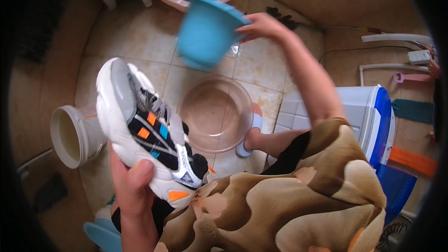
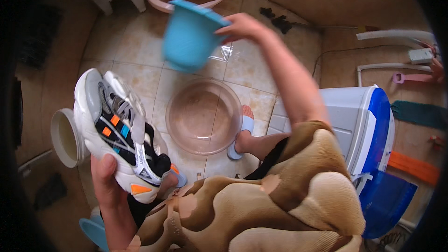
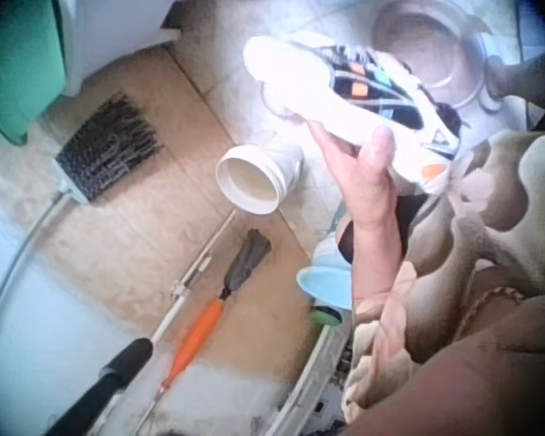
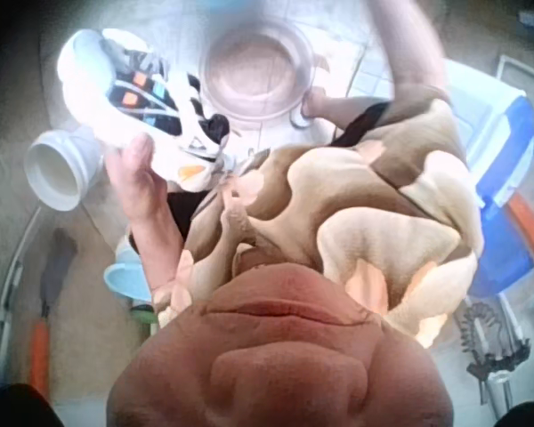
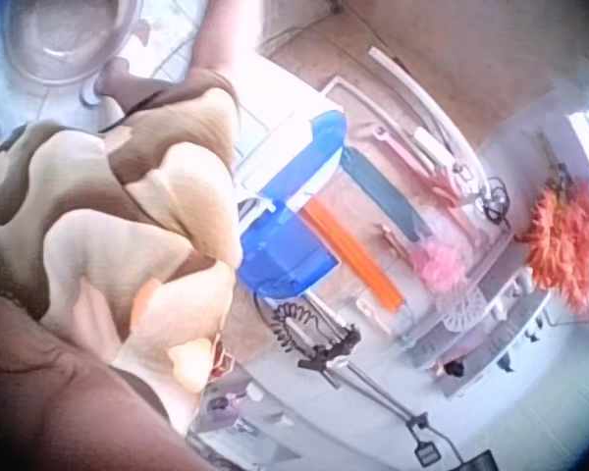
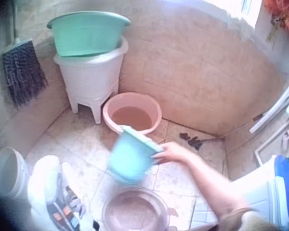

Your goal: The person washes a pair of shoes in a basin of water by hand, scrubbing the surfaces and rinsing them with water from a bucket.

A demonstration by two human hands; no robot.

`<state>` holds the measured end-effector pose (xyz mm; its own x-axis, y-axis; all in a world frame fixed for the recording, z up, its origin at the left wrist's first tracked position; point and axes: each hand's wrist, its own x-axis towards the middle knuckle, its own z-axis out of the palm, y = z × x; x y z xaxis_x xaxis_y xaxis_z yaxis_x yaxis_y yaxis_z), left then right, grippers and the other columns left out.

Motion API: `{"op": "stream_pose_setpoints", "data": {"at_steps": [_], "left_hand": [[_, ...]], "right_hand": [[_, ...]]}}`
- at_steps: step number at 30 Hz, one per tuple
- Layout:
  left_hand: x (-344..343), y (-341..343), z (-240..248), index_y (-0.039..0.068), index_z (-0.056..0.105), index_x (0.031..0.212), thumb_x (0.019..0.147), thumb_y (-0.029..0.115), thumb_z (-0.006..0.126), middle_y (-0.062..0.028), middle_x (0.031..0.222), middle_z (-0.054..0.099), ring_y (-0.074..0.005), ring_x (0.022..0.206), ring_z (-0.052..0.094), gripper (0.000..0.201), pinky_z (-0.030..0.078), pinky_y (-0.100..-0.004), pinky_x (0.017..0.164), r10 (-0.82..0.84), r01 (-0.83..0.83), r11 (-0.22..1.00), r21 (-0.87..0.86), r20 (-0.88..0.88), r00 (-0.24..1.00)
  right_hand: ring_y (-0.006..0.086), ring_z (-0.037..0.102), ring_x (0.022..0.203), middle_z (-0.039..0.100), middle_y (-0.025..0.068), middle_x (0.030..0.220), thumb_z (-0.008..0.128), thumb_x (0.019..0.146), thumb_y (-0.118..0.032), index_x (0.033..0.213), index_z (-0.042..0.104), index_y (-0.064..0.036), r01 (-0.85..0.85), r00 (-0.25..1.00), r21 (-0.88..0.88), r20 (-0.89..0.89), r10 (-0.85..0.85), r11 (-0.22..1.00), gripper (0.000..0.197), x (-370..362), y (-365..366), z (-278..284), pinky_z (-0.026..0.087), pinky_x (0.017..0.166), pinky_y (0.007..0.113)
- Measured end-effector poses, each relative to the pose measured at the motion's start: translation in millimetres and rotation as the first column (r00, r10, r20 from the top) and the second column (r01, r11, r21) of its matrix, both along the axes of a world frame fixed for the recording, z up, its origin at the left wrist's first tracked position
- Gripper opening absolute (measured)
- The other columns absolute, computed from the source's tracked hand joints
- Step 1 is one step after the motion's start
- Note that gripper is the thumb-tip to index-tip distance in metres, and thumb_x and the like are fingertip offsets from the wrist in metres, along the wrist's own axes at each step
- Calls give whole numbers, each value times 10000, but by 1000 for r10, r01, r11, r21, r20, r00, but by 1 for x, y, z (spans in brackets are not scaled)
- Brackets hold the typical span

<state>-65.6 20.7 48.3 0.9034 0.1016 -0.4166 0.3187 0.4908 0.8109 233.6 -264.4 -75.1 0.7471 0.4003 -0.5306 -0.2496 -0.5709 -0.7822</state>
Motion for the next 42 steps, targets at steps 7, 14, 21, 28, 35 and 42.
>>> {"op": "stream_pose_setpoints", "data": {"at_steps": [7,14,21,28,35,42], "left_hand": [[16,-34,-14,6,109,1475,729,95,762,-156,1315,458,-217,1180,495,995,424,-353,982,-116,121,992,40,-97,988],[24,-50,-30,0,133,1466,747,96,759,-154,1340,436,-211,1214,462,958,394,-351,1015,-169,172,985,-3,-184,968],[21,-54,-34,-2,142,1460,745,66,757,-151,1341,434,-207,1207,471,946,412,-342,1001,-191,202,978,46,-171,967],[16,-62,-30,-7,143,1459,735,64,767,-157,1336,441,-206,1205,475,958,415,-345,1001,-246,254,967,28,-173,954],[2,-56,-27,-4,113,1471,719,34,746,-168,1326,453,-218,1175,507,984,423,-341,984,-189,198,979,39,-160,969],[9,-52,-22,0,108,1473,723,33,727,-157,1317,460,-227,1178,506,974,422,-357,989,-135,134,991,-13,-100,986]], "right_hand": [[176,667,628,666,77,808,647,803,-144,967,679,-26,451,860,-249,376,-344,857,205,4,-240,-85,513,529,278],[317,659,902,647,208,1033,690,780,-261,1166,612,-50,634,765,-553,554,-330,541,446,-4,-301,-173,499,849,366],[365,536,1154,339,203,1450,672,794,-321,1433,325,-141,621,716,-648,698,17,441,749,-37,-215,-124,459,931,458],[336,599,1043,639,153,1126,618,828,-386,1229,530,-142,58,918,-853,249,308,518,477,-49,-136,-128,497,823,444],[362,637,921,670,180,975,656,812,-373,1213,527,-95,469,782,-714,609,131,520,504,-50,-146,-109,500,780,451],[205,633,854,662,91,1034,709,721,-579,1288,536,-104,24,983,-390,-158,-92,920,759,-93,-111,-162,516,681,346]]}}
